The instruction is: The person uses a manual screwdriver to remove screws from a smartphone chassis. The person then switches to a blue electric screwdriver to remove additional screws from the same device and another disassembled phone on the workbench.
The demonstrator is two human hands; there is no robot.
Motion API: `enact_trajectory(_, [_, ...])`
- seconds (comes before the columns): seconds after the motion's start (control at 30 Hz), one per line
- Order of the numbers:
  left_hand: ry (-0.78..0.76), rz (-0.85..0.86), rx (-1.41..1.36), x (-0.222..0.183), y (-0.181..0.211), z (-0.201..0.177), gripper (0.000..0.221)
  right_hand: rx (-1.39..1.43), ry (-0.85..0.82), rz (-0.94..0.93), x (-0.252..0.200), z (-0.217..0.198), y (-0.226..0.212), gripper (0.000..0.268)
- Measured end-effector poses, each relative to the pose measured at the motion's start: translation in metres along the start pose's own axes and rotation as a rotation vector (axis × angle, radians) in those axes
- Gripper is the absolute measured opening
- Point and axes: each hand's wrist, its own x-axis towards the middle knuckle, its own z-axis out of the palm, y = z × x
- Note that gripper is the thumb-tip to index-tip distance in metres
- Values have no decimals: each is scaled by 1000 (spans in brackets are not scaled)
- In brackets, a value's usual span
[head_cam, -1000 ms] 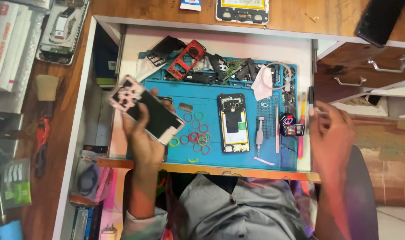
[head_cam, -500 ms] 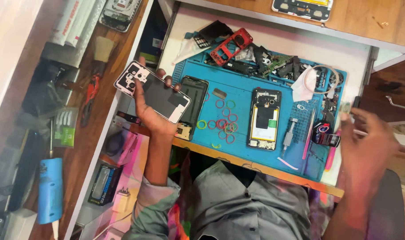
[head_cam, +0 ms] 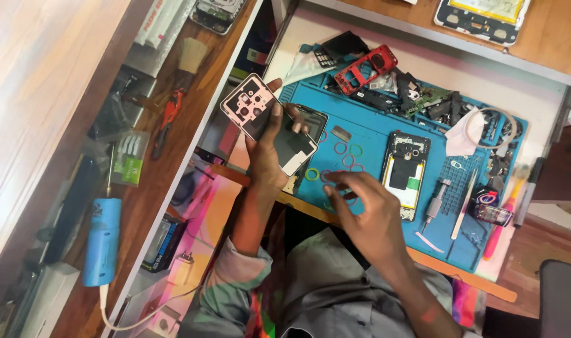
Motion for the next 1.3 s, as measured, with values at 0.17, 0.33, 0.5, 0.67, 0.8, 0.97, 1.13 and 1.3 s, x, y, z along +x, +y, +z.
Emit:
enact_trajectory(0.17, [57, -97, -76, 1, -9, -3, 56, 131, -39, -133, 7, 18, -34, 17])
enact_trajectory(0.33, [99, -172, -144, -6, -1, -6, 51, 431, -617, 53, 13, 109, -97, 55])
enact_trajectory(0.5, [149, -182, -71, -39, 24, -14, 48, 223, -336, -579, -3, 200, -139, 88])
enact_trajectory(0.67, [167, -221, 35, -76, 48, -21, 45, 356, -434, -409, -11, 243, -151, 76])
enact_trajectory(0.8, [163, -271, 75, -89, 37, -14, 42, 536, -575, -288, -9, 225, -147, 83])
enact_trajectory(0.97, [146, -359, 165, -97, 20, -7, 41, 678, -667, -276, -24, 170, -151, 67])
enact_trajectory(1.13, [75, -529, 285, -102, -13, 3, 40, 666, -616, -220, -24, 108, -123, 64])
enact_trajectory(1.3, [-61, -785, 456, -145, -50, 22, 40, 725, -338, -439, 16, 34, -73, 58])
